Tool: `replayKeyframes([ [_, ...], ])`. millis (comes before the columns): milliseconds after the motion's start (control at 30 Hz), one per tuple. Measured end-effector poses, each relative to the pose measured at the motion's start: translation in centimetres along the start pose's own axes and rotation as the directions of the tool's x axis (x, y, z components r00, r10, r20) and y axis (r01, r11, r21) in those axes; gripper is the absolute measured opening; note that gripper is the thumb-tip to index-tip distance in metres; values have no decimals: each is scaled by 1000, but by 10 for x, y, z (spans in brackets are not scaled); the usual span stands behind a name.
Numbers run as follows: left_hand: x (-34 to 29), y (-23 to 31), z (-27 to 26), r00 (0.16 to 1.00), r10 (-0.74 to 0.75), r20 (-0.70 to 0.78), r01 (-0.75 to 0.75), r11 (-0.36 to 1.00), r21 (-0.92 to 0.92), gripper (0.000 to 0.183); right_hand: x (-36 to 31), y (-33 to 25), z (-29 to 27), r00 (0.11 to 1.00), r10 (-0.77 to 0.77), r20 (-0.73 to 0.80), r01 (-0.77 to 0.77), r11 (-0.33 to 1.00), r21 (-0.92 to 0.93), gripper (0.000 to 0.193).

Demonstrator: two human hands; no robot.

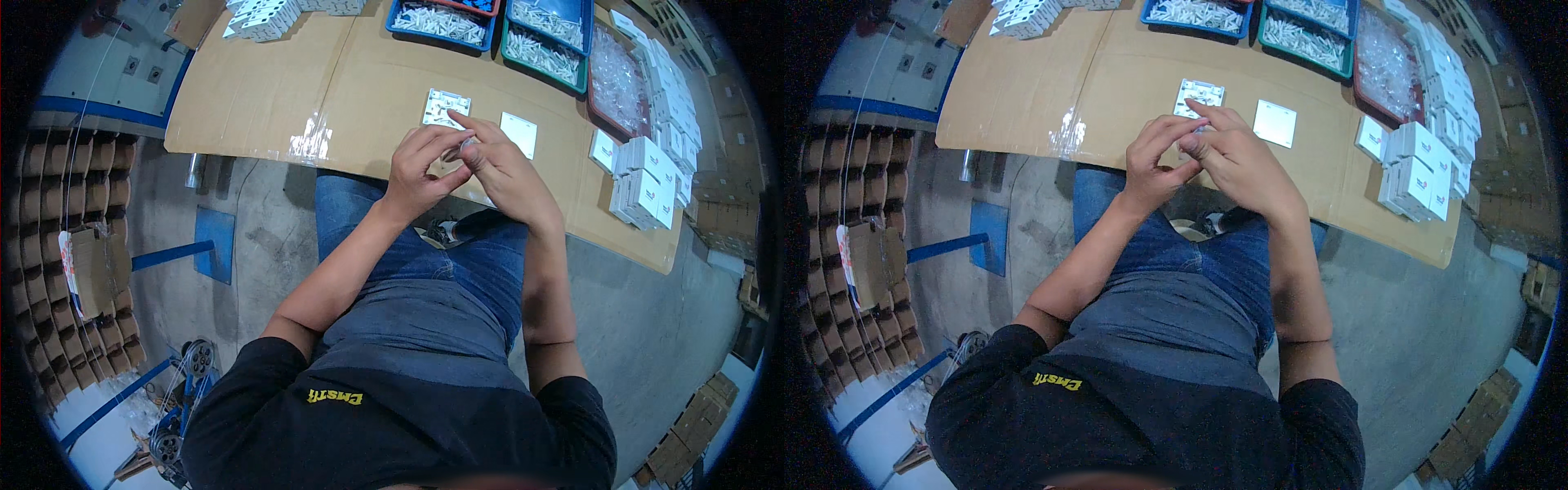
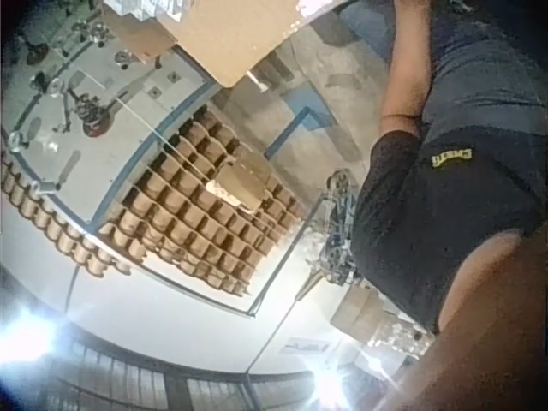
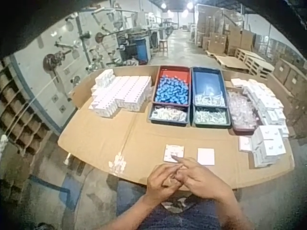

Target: Assembling and packaging small electronic components into white boxes and plastic bags.

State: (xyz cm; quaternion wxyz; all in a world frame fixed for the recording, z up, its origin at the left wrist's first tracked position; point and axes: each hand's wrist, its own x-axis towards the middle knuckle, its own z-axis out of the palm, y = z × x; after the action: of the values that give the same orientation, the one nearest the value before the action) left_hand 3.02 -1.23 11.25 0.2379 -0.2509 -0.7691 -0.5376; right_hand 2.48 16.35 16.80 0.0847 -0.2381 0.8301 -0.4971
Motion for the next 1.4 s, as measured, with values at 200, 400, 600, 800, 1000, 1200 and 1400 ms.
replayKeyframes([
  [200, -2, -9, 5, 1000, -25, 5, 25, 999, -28, 43, 2, 9, -2, 1000, 25, 5, -25, 997, 78, 42],
  [400, -14, -30, 7, 980, -196, 9, 195, 965, -174, 36, 10, 37, -22, 998, 23, -61, -9, 975, 220, 36],
  [600, -29, -33, 1, 797, -573, 192, 599, 706, -377, 32, 41, 145, -74, 895, 210, -394, -256, 964, -67, 25],
  [800, -43, -23, 0, 730, -605, 317, 682, 614, -397, 35, 84, 219, -145, 655, 171, -736, -563, 760, -325, 22],
  [1000, -36, -10, -3, 731, -585, 353, 682, 604, -413, 34, 111, 247, -149, 669, 207, -714, -666, 592, -453, 23],
  [1200, -25, -7, -13, 708, -620, 338, 694, 525, -492, 37, 118, 272, -156, 666, 162, -728, -614, 674, -411, 19],
  [1400, -15, -4, -19, 645, -667, 373, 667, 253, -701, 51, 104, 281, -150, 624, 51, -780, -417, 866, -277, 27],
])
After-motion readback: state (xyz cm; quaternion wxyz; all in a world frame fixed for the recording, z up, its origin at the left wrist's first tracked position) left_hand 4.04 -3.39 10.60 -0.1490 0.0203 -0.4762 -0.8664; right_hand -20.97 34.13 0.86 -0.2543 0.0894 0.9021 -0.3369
